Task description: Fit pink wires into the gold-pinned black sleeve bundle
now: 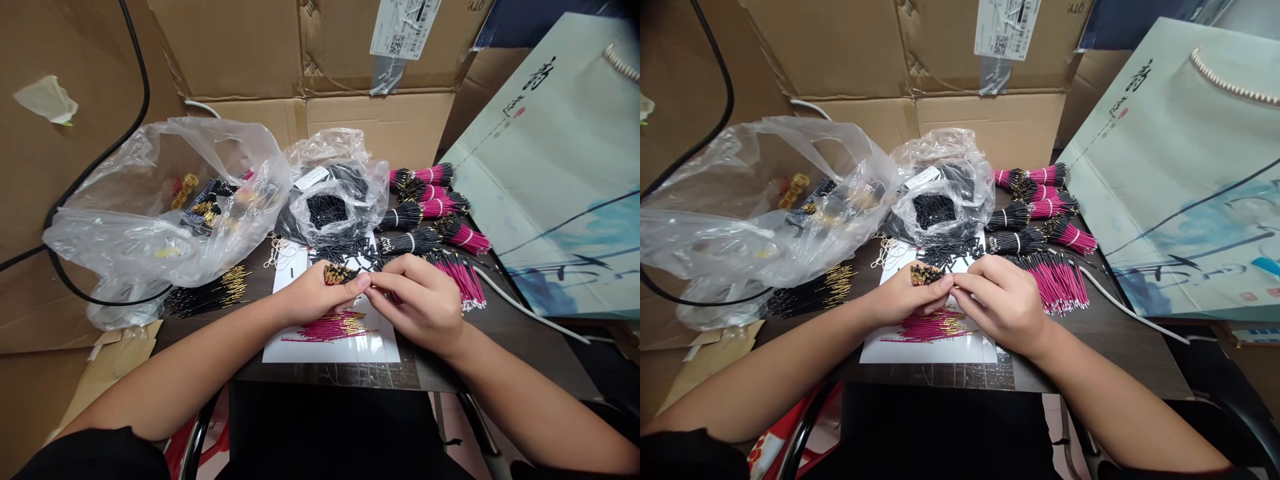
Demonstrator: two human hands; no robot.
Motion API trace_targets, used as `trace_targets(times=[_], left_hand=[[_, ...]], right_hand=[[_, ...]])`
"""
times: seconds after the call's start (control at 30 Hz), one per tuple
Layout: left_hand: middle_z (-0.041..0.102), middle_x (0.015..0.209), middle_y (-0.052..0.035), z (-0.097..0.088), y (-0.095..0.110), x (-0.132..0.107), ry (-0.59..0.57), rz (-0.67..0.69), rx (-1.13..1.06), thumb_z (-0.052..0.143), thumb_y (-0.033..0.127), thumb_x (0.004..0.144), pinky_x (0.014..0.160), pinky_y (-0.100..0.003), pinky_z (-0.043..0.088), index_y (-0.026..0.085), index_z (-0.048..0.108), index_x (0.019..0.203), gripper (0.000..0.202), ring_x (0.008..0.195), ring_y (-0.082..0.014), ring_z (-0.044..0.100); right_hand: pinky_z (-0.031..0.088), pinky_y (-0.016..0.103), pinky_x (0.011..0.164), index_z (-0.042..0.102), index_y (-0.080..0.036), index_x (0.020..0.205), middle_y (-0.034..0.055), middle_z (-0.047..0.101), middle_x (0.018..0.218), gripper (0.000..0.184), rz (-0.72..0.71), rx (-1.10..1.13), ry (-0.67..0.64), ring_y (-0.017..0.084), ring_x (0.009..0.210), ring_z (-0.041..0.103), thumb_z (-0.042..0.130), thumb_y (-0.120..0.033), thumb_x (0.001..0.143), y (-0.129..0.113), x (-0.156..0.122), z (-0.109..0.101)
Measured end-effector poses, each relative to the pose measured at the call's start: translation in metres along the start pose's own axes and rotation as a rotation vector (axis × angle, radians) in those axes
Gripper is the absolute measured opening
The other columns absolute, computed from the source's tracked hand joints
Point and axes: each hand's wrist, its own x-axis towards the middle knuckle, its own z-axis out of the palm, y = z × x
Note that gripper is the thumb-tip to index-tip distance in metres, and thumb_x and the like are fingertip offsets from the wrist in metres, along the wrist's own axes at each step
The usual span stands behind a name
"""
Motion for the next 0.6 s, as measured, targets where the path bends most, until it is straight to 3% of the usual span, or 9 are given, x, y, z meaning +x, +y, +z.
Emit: trace_targets(times=[0.4, 0.5, 0.6], left_hand=[[0.034, 0.043, 0.0046, -0.0026, 0.0018, -0.0024, -0.07, -0.066, -0.009, 0.045, 0.052, 0.092, 0.043, -0.023, 0.024, 0.014, 0.049, 0.053, 0.054, 0.04, -0.0058, 0.031], [0.037, 0.043, 0.0047, 0.0003, 0.0036, -0.0013, 0.037, -0.033, -0.008, 0.051, 0.052, 0.088, 0.044, -0.022, 0.027, 0.015, 0.047, 0.052, 0.052, 0.041, -0.0055, 0.033], [0.041, 0.045, 0.0062, 0.0014, 0.0064, 0.0002, 0.26, 0.047, 0.053, 0.062, 0.047, 0.083, 0.045, -0.021, 0.03, 0.014, 0.06, 0.072, 0.035, 0.042, -0.0059, 0.037]], right_hand=[[0.048, 0.028, 0.061, 0.066, -0.013, 0.101, 0.0055, 0.058, 0.082, 0.027, 0.002, 0.021, 0.008, 0.013, 0.072, 0.053, 0.068, -0.007, 0.074, -0.0004, -0.0005, -0.0001], [0.048, 0.028, 0.063, 0.066, -0.015, 0.103, 0.0047, 0.059, 0.083, 0.03, 0.056, 0.024, 0.064, 0.013, 0.073, 0.055, 0.067, -0.005, 0.075, -0.001, 0.0005, -0.001], [0.048, 0.027, 0.063, 0.067, -0.017, 0.1, 0.0029, 0.059, 0.082, 0.028, 0.129, 0.008, 0.155, 0.012, 0.072, 0.055, 0.068, -0.006, 0.075, -0.0001, 0.0028, -0.0025]])
